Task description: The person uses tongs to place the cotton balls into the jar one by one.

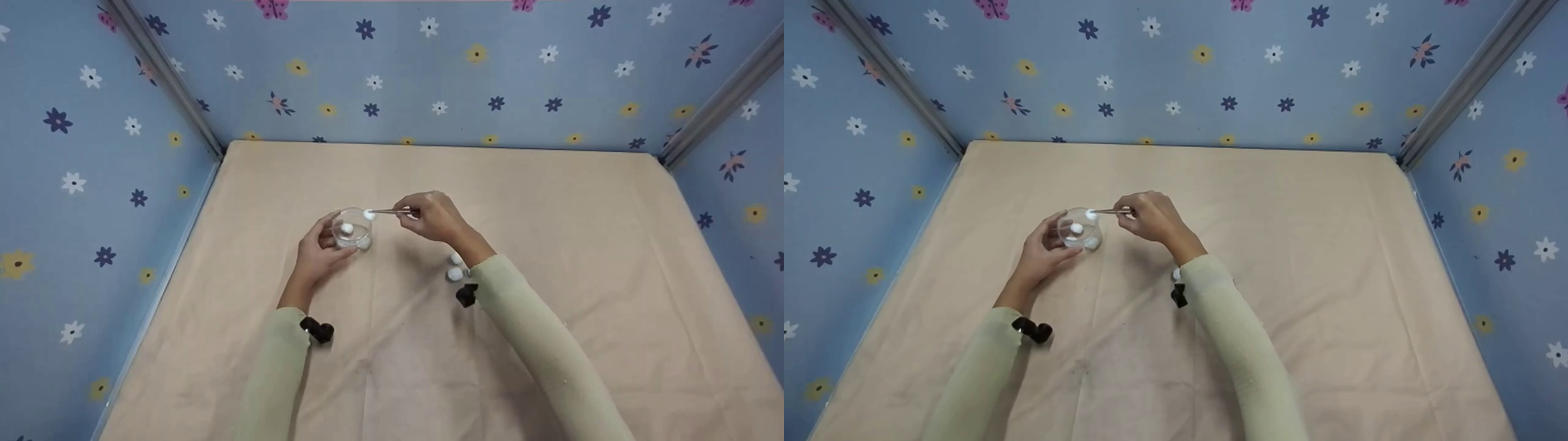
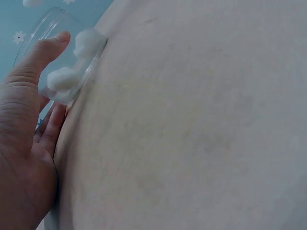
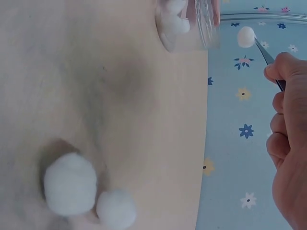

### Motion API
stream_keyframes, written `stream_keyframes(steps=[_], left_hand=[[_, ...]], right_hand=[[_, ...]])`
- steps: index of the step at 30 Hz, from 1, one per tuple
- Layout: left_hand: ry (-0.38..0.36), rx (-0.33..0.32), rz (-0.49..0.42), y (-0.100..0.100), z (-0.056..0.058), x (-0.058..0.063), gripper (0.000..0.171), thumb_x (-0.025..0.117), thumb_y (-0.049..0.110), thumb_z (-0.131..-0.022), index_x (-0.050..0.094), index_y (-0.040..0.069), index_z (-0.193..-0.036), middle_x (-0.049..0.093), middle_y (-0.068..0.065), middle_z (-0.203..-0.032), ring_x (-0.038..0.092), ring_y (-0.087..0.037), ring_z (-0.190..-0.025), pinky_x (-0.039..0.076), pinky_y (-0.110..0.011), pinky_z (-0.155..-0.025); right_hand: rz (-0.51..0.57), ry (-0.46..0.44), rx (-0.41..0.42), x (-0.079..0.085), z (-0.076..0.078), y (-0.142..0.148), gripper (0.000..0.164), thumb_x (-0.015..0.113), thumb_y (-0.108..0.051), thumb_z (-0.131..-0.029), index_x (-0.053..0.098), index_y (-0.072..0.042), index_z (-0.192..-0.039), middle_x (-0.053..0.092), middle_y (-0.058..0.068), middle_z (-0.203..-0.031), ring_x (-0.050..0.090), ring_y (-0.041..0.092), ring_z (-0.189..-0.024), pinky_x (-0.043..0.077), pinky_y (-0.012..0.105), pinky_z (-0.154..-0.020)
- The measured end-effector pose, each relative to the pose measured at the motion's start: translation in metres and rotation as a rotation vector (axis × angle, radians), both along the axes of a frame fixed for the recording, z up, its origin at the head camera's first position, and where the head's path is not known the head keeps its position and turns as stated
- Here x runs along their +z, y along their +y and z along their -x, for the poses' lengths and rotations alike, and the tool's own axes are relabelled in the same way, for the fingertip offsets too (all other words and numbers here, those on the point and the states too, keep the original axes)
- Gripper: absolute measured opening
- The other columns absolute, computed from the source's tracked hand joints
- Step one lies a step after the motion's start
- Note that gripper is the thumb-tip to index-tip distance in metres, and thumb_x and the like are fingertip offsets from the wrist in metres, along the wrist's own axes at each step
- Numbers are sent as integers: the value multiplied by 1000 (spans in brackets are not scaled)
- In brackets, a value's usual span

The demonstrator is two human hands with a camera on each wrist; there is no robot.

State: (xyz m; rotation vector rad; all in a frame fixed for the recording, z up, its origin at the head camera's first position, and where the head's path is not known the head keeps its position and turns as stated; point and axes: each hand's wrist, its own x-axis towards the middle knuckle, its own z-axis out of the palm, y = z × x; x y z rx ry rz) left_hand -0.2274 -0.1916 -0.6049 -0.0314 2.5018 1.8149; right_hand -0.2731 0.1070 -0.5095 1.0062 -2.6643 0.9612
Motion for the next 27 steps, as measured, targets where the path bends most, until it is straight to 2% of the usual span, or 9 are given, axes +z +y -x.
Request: stream_keyframes(steps=[8, 12, 17, 23, 27], left_hand=[[2, -3, 16, 2, 0, 1, 92, 92, 4, -91, 49, 21, -171, 58, -18, -157, 67, -31, -133, 59, -26, -108], [4, 6, 8, 1, -1, 0, 93, 92, 1, -91, 50, 20, -171, 60, -17, -160, 67, -31, -132, 59, -25, -107], [7, -2, -3, 1, -2, 1, 94, 93, 2, -90, 49, 20, -171, 60, -17, -163, 67, -31, -130, 59, -25, -107], [18, 4, -18, 2, -1, 0, 93, 93, 1, -90, 50, 19, -170, 60, -17, -161, 67, -33, -131, 59, -34, -111], [26, 6, -29, 2, -1, -1, 93, 93, 0, -89, 51, 18, -170, 62, -18, -159, 68, -30, -127, 60, -23, -105]], right_hand=[[8, 2, -1, -1, 0, -6, 19, 72, -11, -102, 87, -4, -112, 87, 15, -98, 72, 30, -77, 57, 42, -73], [15, 3, 1, -3, 1, -9, 20, 71, -11, -102, 87, -4, -112, 87, 14, -100, 74, 30, -79, 60, 44, -75], [18, -14, -15, -5, 1, -11, 22, 70, -10, -101, 87, -4, -113, 87, 15, -101, 73, 30, -78, 59, 43, -75], [16, -29, -21, -5, 1, -12, 23, 70, -10, -101, 87, -4, -114, 87, 15, -101, 71, 30, -78, 57, 41, -75], [10, -33, -18, -6, 1, -13, 24, 70, -12, -102, 87, -4, -117, 88, 15, -104, 73, 31, -80, 60, 45, -76]])
